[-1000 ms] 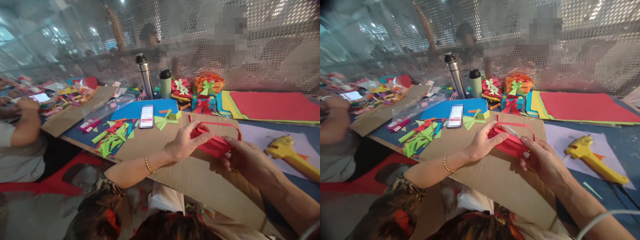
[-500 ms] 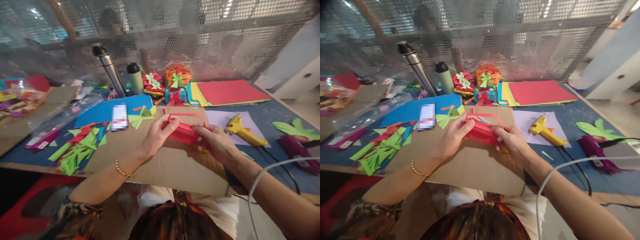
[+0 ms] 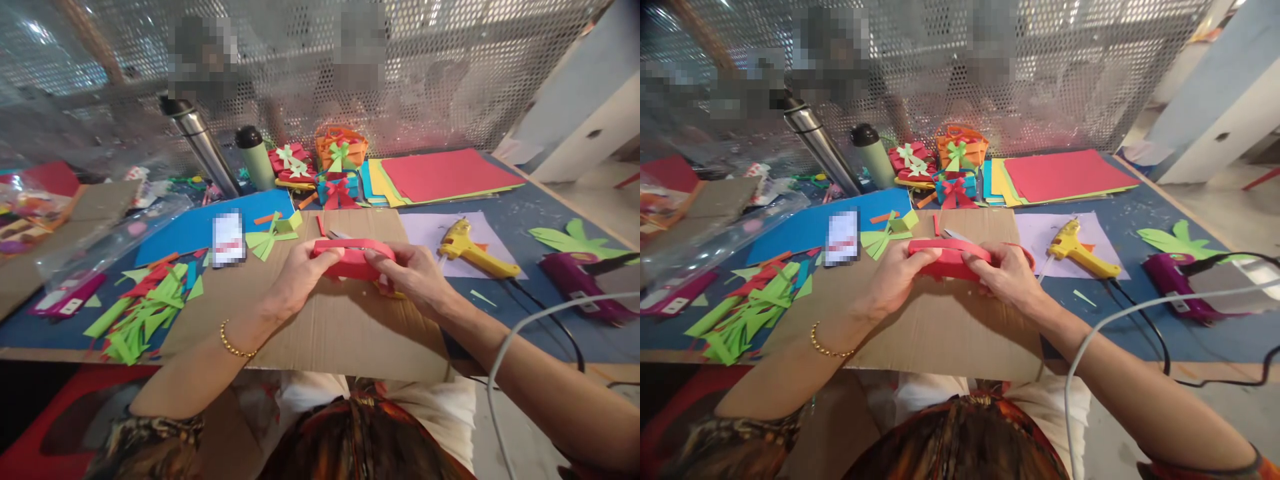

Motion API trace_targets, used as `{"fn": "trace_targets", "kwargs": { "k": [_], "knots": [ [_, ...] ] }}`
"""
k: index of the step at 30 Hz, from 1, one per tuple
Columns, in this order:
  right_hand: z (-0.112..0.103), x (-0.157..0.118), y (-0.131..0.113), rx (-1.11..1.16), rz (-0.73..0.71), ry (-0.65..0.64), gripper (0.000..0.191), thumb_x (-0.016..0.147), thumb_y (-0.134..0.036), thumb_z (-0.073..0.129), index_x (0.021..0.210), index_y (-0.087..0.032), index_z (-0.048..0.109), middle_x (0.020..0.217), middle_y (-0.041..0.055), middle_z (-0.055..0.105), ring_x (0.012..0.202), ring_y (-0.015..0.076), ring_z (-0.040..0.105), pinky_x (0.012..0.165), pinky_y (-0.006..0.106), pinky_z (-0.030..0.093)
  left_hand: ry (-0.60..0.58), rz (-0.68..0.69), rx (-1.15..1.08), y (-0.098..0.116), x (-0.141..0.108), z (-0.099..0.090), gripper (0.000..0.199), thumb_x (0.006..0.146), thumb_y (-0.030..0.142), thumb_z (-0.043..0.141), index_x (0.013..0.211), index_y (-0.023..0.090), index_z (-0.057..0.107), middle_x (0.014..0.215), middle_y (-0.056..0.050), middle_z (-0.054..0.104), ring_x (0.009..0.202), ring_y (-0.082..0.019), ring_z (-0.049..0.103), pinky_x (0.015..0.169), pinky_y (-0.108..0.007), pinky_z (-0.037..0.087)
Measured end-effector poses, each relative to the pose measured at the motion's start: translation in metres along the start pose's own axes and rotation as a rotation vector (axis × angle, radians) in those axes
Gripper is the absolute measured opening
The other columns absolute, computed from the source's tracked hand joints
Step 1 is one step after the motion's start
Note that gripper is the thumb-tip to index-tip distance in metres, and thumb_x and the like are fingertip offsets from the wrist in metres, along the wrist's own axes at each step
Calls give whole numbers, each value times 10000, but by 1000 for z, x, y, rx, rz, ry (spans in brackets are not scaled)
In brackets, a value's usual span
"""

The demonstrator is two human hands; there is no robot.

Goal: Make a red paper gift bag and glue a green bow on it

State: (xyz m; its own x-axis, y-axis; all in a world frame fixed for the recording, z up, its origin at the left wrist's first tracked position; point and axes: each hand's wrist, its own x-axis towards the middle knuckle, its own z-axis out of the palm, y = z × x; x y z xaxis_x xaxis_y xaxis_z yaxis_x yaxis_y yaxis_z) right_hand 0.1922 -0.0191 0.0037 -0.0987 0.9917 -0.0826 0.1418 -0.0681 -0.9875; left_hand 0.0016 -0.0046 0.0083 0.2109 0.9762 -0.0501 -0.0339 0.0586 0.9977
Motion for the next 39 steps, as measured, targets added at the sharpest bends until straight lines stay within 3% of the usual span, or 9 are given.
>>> {"fn": "trace_targets", "kwargs": {
  "k": [11,16,21,29,33,39],
  "knots": [
    [-1,3,7,22,45,48,533,617,-700,836,624,-206,635,439,-22,521,400,109,483,382,224,380,29,4,-11,-4,5,0,195,786,331,693,778,138,715,614,-34,678,549,-147,635,558,-266,537],
    [-4,5,15,-41,35,51,566,677,-736,796,585,-205,626,457,5,550,420,111,480,401,233,393,18,-11,-12,-3,5,2,153,841,253,616,765,141,688,623,-16,656,550,-117,619,541,-231,505],
    [-5,-1,14,-101,-45,45,562,718,-704,804,567,-201,605,474,-9,540,457,108,493,450,226,387,-49,-45,-39,-2,4,1,167,831,296,730,830,135,684,673,1,641,566,-98,597,530,-213,480],
    [-2,-6,11,-78,33,56,562,677,-707,831,604,-185,634,500,-8,556,495,115,504,497,227,377,-14,-86,-52,-7,5,3,137,826,253,741,774,144,677,650,23,602,560,-84,554,544,-214,447],
    [-1,-5,10,-64,39,72,559,645,-694,837,569,-184,624,498,1,556,498,117,497,496,230,379,-38,-46,-1,-8,3,3,149,848,275,718,783,145,685,697,12,620,607,-93,558,595,-235,443],
    [0,-2,11,-59,75,95,439,614,-593,846,671,-193,675,550,-22,520,502,115,489,462,211,381,-35,80,186,-8,-2,4,193,835,254,708,684,164,628,648,39,531,640,-97,494,638,-251,391]
  ]
}}
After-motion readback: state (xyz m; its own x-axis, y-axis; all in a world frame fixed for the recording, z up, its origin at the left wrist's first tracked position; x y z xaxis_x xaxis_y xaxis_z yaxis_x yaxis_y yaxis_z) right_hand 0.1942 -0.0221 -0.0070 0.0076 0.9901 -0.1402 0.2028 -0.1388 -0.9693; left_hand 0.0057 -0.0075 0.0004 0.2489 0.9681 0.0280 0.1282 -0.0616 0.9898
